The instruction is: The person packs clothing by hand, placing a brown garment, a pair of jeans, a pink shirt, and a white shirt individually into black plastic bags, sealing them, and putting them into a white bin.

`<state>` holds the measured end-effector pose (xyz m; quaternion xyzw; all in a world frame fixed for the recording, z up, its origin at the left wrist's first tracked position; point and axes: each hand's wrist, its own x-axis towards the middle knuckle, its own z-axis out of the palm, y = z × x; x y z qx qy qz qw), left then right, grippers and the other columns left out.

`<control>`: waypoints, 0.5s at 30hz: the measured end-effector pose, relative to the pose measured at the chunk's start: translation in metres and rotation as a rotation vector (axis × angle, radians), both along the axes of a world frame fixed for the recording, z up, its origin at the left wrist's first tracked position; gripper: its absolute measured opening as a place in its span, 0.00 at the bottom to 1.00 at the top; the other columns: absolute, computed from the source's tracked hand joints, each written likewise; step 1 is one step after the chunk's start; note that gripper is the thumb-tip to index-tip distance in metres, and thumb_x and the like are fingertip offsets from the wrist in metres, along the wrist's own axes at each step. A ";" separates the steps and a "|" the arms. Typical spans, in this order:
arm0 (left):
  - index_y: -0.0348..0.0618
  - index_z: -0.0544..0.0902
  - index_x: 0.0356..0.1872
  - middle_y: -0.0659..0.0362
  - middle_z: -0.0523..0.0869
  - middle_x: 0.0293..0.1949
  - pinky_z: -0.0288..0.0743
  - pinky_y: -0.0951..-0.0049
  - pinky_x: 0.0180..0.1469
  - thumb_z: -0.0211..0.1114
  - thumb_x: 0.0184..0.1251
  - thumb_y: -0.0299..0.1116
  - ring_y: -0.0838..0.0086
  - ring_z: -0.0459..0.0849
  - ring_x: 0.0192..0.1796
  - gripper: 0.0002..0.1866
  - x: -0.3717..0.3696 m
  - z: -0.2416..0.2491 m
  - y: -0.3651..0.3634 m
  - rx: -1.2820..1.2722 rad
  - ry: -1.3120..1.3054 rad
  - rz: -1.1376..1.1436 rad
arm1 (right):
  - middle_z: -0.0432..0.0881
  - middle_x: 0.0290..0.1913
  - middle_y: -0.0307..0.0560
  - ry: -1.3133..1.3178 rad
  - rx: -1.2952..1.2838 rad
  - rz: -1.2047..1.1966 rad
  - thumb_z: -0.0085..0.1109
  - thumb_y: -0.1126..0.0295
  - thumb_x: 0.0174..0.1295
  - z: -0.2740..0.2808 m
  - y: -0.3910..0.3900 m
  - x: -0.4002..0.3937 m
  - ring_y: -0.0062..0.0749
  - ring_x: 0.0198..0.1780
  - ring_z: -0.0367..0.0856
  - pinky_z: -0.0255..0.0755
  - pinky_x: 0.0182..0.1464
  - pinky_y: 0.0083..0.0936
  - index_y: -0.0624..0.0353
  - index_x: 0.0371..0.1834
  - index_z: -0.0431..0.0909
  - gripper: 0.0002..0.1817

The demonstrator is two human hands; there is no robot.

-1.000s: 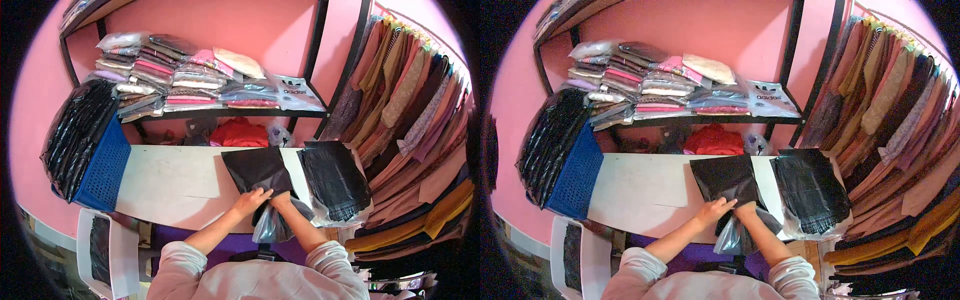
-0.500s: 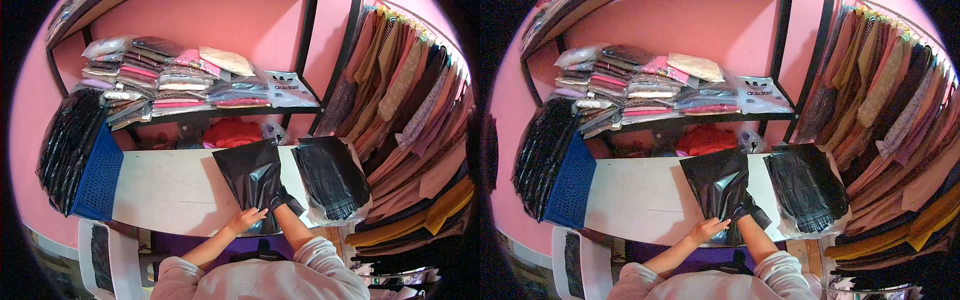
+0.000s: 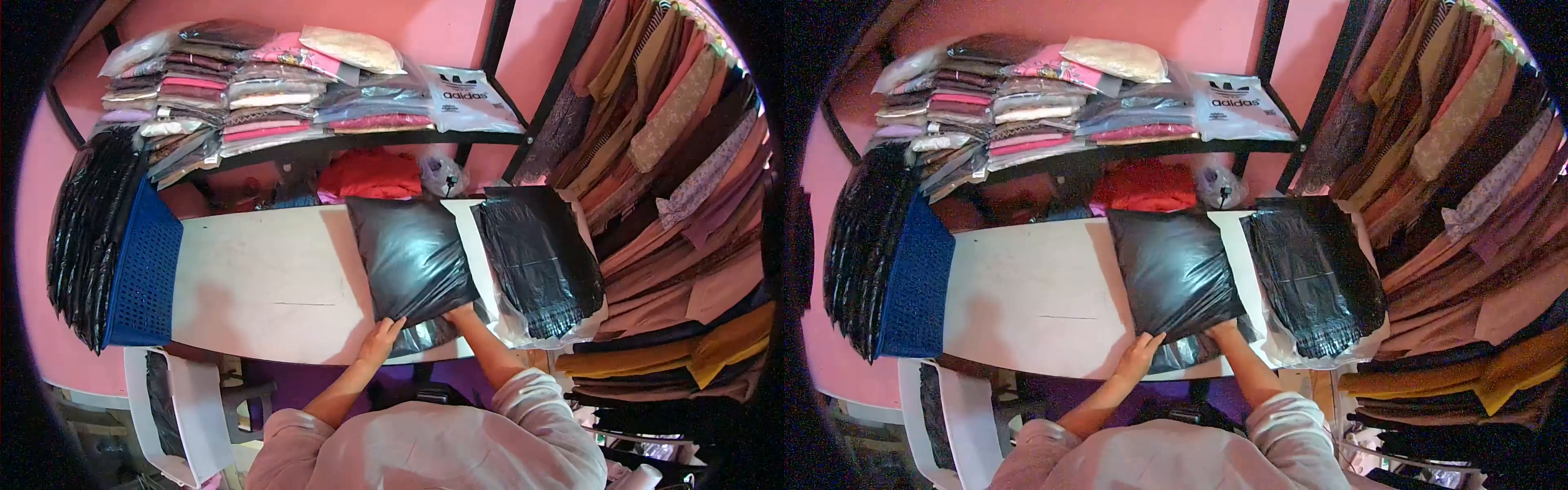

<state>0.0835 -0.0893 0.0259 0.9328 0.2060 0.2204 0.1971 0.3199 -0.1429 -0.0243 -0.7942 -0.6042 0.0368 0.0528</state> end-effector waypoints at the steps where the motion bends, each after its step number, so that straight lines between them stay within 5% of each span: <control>1: 0.47 0.74 0.51 0.54 0.69 0.31 0.73 0.64 0.34 0.53 0.50 0.19 0.61 0.76 0.33 0.23 0.001 0.000 -0.001 -0.065 0.029 0.052 | 0.56 0.66 0.50 0.007 -0.051 -0.005 0.39 0.44 0.54 -0.004 -0.001 0.005 0.46 0.68 0.50 0.40 0.67 0.47 0.49 0.61 0.63 0.33; 4: 0.48 0.76 0.46 0.53 0.70 0.30 0.73 0.64 0.35 0.52 0.50 0.18 0.58 0.76 0.33 0.20 0.009 -0.011 0.000 -0.170 -0.094 0.170 | 0.65 0.61 0.52 0.029 -0.087 -0.002 0.38 0.47 0.55 -0.003 -0.006 0.007 0.48 0.64 0.58 0.43 0.66 0.47 0.51 0.57 0.67 0.30; 6: 0.47 0.76 0.45 0.52 0.71 0.32 0.73 0.63 0.37 0.54 0.48 0.18 0.57 0.76 0.36 0.20 0.006 -0.016 0.001 -0.185 -0.040 0.204 | 0.71 0.55 0.53 0.137 -0.270 0.110 0.38 0.49 0.56 0.053 -0.021 -0.004 0.49 0.60 0.64 0.48 0.63 0.48 0.53 0.54 0.71 0.27; 8: 0.47 0.74 0.46 0.51 0.72 0.34 0.72 0.62 0.38 0.55 0.47 0.18 0.55 0.75 0.37 0.21 0.004 -0.012 0.000 -0.189 -0.034 0.236 | 0.74 0.50 0.55 -0.063 -0.063 0.221 0.45 0.57 0.55 0.024 -0.060 -0.005 0.49 0.54 0.68 0.57 0.58 0.44 0.56 0.49 0.74 0.21; 9: 0.47 0.74 0.46 0.51 0.72 0.34 0.72 0.62 0.38 0.55 0.47 0.18 0.55 0.75 0.37 0.21 0.001 -0.016 0.001 -0.192 -0.032 0.238 | 0.75 0.47 0.54 0.172 0.212 0.192 0.50 0.64 0.52 0.032 -0.078 -0.003 0.48 0.49 0.71 0.62 0.54 0.41 0.57 0.44 0.75 0.17; 10: 0.44 0.72 0.47 0.50 0.72 0.35 0.71 0.61 0.40 0.56 0.46 0.19 0.54 0.74 0.39 0.22 -0.001 -0.021 0.001 -0.201 -0.055 0.266 | 0.76 0.44 0.53 0.406 0.486 0.162 0.55 0.70 0.50 0.040 -0.091 0.002 0.47 0.44 0.73 0.66 0.49 0.38 0.59 0.39 0.76 0.13; 12: 0.42 0.71 0.48 0.49 0.72 0.36 0.70 0.61 0.42 0.57 0.46 0.19 0.53 0.74 0.40 0.23 -0.001 -0.019 -0.003 -0.212 -0.075 0.299 | 0.75 0.43 0.57 0.421 0.488 -0.259 0.55 0.77 0.47 0.044 -0.115 0.021 0.49 0.47 0.72 0.65 0.50 0.33 0.59 0.40 0.76 0.14; 14: 0.37 0.68 0.49 0.47 0.72 0.39 0.67 0.62 0.47 0.59 0.45 0.19 0.53 0.72 0.44 0.24 -0.001 -0.004 -0.008 -0.372 -0.126 0.438 | 0.78 0.39 0.56 0.280 0.618 -0.393 0.54 0.79 0.48 0.034 -0.109 0.040 0.44 0.42 0.76 0.68 0.46 0.31 0.61 0.40 0.77 0.14; 15: 0.34 0.66 0.49 0.45 0.72 0.41 0.65 0.62 0.49 0.60 0.45 0.19 0.54 0.71 0.46 0.26 0.001 -0.001 -0.008 -0.409 -0.111 0.485 | 0.79 0.36 0.53 0.532 0.518 -0.423 0.53 0.80 0.49 0.014 -0.103 0.054 0.37 0.39 0.78 0.70 0.43 0.27 0.62 0.42 0.76 0.15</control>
